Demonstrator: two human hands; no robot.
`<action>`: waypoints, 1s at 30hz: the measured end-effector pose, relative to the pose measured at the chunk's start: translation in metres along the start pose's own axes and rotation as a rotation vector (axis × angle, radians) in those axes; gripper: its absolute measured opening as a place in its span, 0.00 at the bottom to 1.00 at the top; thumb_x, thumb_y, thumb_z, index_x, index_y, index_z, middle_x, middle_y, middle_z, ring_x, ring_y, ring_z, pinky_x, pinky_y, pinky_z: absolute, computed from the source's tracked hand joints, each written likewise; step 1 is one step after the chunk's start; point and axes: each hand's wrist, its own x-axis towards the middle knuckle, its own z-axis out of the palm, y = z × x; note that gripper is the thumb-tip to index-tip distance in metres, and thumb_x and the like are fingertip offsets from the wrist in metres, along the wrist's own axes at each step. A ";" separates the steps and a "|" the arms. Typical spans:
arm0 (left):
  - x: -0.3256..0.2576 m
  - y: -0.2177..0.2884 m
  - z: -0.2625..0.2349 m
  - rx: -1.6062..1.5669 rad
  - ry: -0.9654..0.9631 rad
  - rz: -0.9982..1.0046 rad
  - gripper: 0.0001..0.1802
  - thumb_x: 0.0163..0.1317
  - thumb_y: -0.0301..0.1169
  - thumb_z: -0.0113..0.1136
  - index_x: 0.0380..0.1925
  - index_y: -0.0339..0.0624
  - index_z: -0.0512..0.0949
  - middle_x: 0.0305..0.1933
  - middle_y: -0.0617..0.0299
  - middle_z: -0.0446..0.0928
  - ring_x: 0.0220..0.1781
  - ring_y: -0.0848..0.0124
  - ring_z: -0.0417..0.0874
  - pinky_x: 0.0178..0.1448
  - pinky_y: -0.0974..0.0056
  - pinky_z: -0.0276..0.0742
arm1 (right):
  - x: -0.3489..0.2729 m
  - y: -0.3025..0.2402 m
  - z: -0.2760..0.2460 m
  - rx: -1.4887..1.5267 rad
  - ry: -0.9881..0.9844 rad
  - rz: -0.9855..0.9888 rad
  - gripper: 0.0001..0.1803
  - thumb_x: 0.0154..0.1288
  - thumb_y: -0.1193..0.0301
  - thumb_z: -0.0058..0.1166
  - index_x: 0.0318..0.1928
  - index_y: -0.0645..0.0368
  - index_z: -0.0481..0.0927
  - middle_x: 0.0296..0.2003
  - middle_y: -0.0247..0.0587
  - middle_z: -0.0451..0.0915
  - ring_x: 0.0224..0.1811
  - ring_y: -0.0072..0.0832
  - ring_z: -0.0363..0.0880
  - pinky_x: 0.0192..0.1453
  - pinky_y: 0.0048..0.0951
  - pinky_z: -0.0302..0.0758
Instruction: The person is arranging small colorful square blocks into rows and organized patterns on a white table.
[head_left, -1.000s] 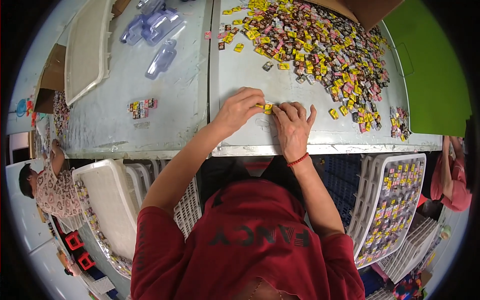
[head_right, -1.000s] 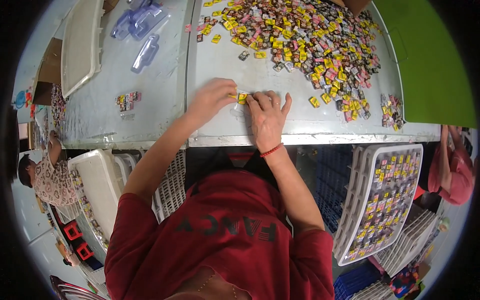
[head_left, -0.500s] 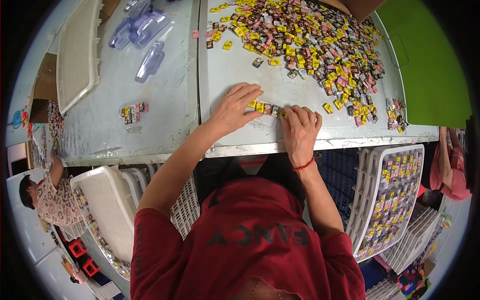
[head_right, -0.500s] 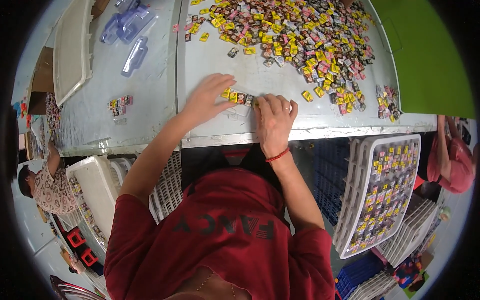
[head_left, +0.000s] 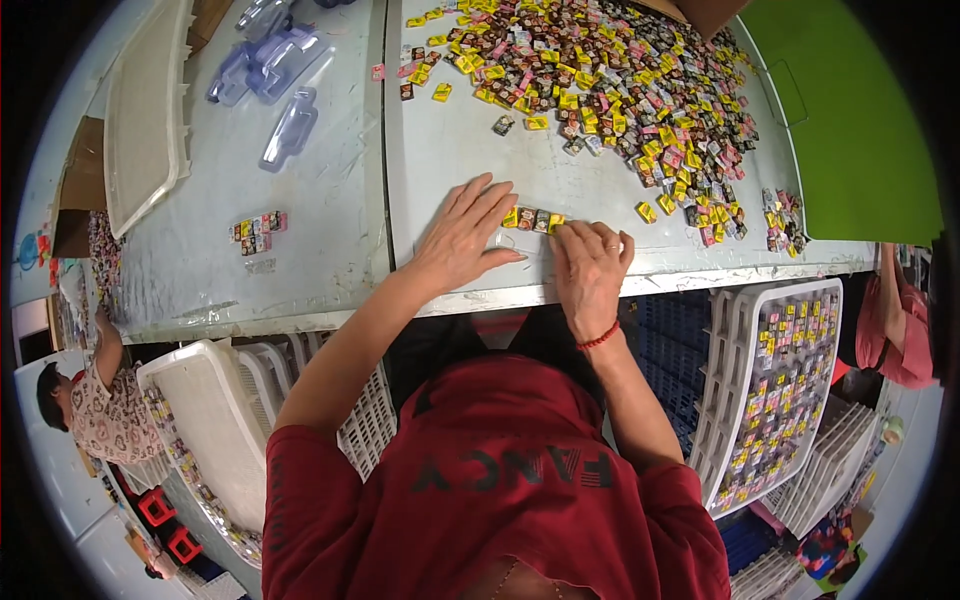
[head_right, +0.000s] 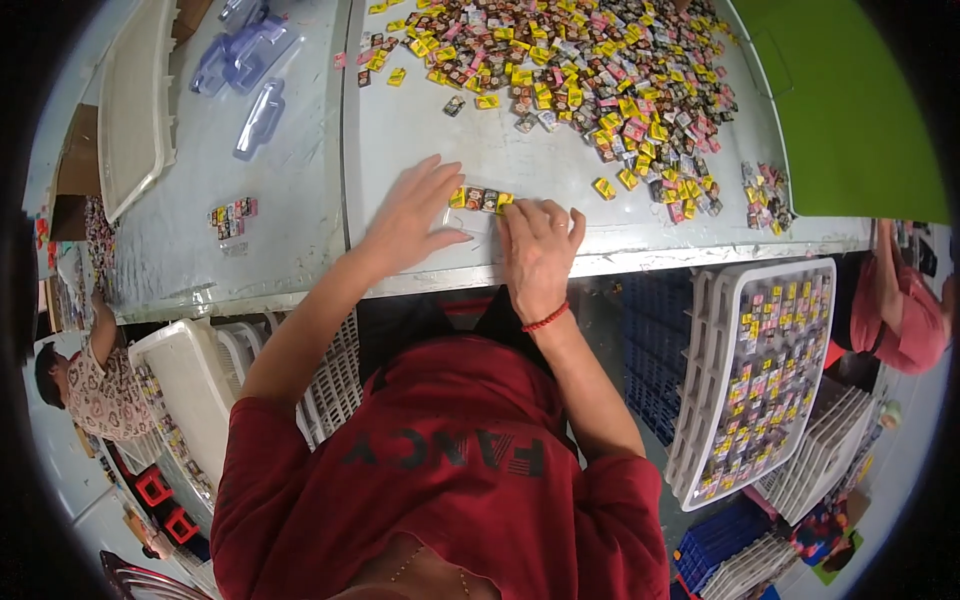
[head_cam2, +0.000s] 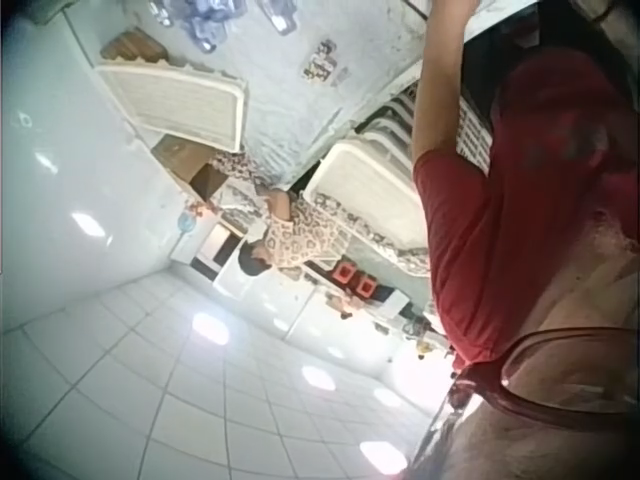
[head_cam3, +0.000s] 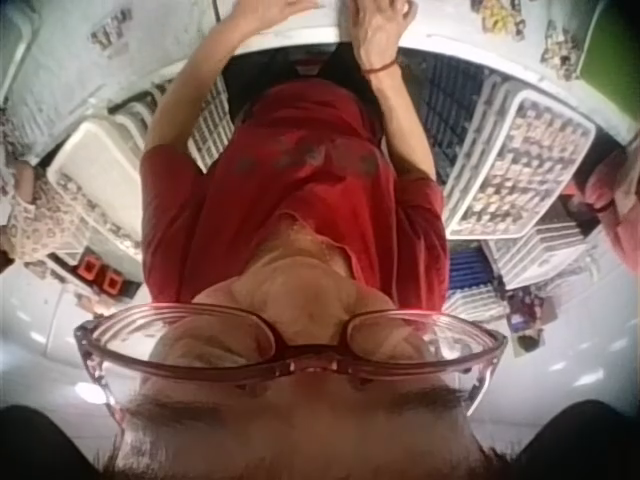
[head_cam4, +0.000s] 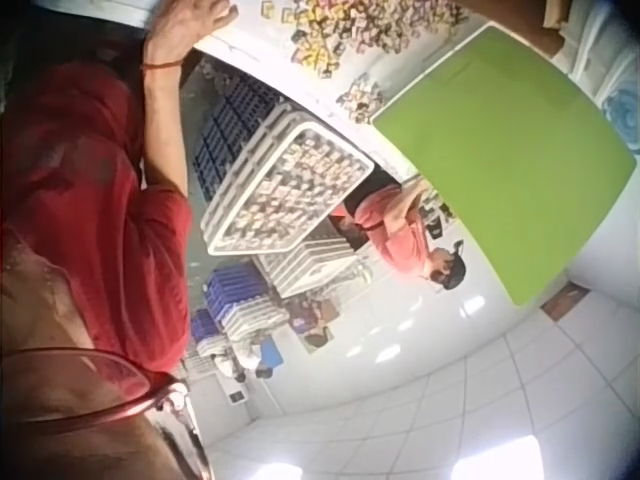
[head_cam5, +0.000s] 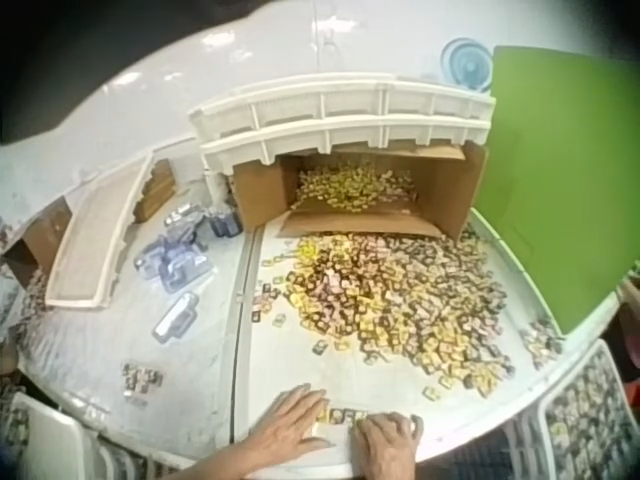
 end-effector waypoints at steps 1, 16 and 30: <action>-0.001 0.002 0.002 0.001 0.003 0.001 0.38 0.51 0.46 0.67 0.56 0.33 0.70 0.63 0.52 0.65 0.67 0.52 0.60 0.68 0.53 0.60 | -0.001 -0.002 0.003 -0.031 0.003 -0.011 0.14 0.57 0.72 0.60 0.45 0.56 0.80 0.45 0.35 0.80 0.49 0.35 0.73 0.61 0.44 0.60; 0.002 -0.001 -0.002 0.059 -0.022 -0.047 0.36 0.57 0.50 0.59 0.59 0.39 0.67 0.66 0.56 0.62 0.69 0.55 0.58 0.70 0.46 0.49 | 0.008 -0.009 0.010 0.087 0.067 -0.031 0.13 0.57 0.73 0.59 0.44 0.54 0.80 0.44 0.34 0.77 0.52 0.34 0.71 0.66 0.51 0.53; 0.111 -0.078 0.014 0.122 0.299 -0.133 0.14 0.50 0.25 0.63 0.40 0.39 0.79 0.43 0.59 0.76 0.49 0.60 0.74 0.52 0.60 0.73 | 0.179 0.036 0.071 -0.288 0.005 -0.204 0.13 0.58 0.68 0.57 0.45 0.47 0.81 0.41 0.30 0.79 0.48 0.33 0.73 0.62 0.48 0.58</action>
